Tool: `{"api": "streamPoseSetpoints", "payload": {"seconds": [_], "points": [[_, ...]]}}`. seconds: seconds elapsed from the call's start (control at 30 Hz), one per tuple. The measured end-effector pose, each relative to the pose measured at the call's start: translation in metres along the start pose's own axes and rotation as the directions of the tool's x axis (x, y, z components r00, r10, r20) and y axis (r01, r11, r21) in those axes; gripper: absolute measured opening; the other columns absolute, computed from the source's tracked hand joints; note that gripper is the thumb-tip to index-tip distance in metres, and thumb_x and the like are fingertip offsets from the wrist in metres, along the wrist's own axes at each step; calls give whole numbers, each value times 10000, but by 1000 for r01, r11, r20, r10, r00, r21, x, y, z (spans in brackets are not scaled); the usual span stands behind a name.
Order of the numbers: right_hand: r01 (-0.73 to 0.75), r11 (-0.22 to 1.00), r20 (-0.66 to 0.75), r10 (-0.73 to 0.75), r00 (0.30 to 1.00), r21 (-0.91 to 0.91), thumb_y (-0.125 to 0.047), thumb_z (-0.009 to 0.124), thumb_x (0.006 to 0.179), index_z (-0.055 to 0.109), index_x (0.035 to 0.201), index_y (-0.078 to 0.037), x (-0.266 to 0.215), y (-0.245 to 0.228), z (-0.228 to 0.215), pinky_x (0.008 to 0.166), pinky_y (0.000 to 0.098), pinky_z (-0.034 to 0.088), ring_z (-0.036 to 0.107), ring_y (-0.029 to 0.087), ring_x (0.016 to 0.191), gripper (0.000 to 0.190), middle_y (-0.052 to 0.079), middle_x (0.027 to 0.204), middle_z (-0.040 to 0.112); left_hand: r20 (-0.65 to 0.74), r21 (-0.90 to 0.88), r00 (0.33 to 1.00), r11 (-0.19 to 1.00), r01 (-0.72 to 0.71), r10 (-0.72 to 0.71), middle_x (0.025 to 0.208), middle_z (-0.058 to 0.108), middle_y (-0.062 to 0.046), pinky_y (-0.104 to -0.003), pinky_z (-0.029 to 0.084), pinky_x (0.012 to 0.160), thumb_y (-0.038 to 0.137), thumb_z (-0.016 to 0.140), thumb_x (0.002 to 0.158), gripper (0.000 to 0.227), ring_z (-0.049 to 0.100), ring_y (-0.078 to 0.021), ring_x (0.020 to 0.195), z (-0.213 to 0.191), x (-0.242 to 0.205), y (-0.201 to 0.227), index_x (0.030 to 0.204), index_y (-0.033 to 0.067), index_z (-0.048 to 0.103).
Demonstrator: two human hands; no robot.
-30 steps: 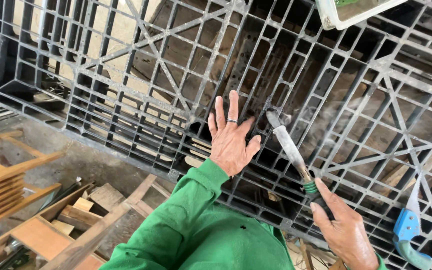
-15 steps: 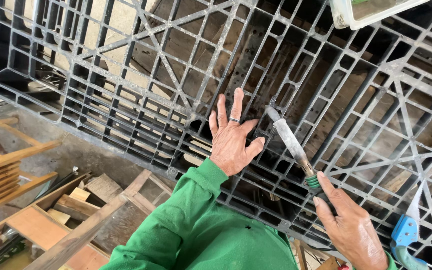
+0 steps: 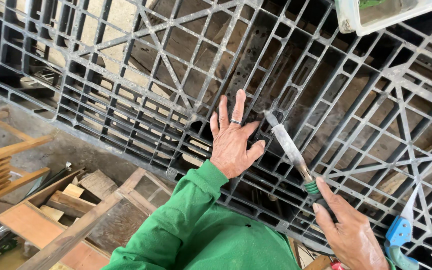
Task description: The person uses a soldering iron to melt and fuse a broken section of a black plastic crate. They apply heat to the damaged area, then press a small piece of plastic into the gap to fill it. The person works on a single crate placed on a wooden workbench in a workshop.
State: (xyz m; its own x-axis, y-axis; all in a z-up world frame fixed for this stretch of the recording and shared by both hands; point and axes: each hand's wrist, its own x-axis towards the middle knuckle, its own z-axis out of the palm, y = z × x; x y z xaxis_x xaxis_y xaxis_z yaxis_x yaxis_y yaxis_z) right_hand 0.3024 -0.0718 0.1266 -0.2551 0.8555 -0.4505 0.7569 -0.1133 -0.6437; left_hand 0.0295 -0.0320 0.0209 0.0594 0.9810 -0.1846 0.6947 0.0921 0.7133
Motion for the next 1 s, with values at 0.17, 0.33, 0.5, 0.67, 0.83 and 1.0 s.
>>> {"api": "streamPoseSetpoints", "payload": {"seconds": [0.17,0.33,0.5,0.67,0.83,1.0], "points": [[-148,989,-12,147,989,-32,-163,674,884,544,1467,-136,-3,0,1,749,336,560,664,245,791,598,145,952,710,3,-3,1000,1000,-4,4,1728,-38,-129,-731,72,1190,407,680,850,485,-15,-532,1561,1,-3,0,1161,45,765],[-61,995,10,62,998,-81,-155,673,887,535,1460,-107,1,-11,-4,757,342,553,710,263,774,592,157,937,706,4,-18,1000,1000,0,0,1725,-33,-132,-738,69,1182,401,671,841,492,-13,-529,1555,-1,-1,0,1165,41,760],[35,981,-17,-39,999,-193,-152,657,911,520,1477,-90,17,-17,-10,676,375,546,668,273,703,586,166,916,685,-12,-13,1000,1000,-14,14,1724,-29,-130,-742,65,1177,409,666,859,505,-29,-531,1559,2,-2,-2,1178,28,754],[99,959,34,-94,995,-265,-158,685,878,548,1457,-87,15,-31,-18,701,419,542,650,321,699,599,171,824,661,-32,-15,999,1000,-16,15,1727,-28,-135,-726,60,1194,407,659,858,521,-33,-514,1567,5,-5,-3,1187,14,748],[132,957,-10,-139,990,-257,-153,654,903,537,1456,-76,15,-40,-21,696,414,539,675,332,756,570,183,918,683,-160,-156,987,987,-40,14,1698,69,-218,-666,111,1209,280,684,883,442,82,-493,1558,2,-11,-6,1249,34,726],[147,950,-21,-159,987,-274,-157,661,899,540,1450,-71,19,-37,-24,701,417,555,703,338,785,571,193,984,704,-376,-112,918,978,-176,122,1608,419,-202,-490,404,1163,130,625,1010,439,489,-394,1432,-5,0,-21,1424,6,544]]}}
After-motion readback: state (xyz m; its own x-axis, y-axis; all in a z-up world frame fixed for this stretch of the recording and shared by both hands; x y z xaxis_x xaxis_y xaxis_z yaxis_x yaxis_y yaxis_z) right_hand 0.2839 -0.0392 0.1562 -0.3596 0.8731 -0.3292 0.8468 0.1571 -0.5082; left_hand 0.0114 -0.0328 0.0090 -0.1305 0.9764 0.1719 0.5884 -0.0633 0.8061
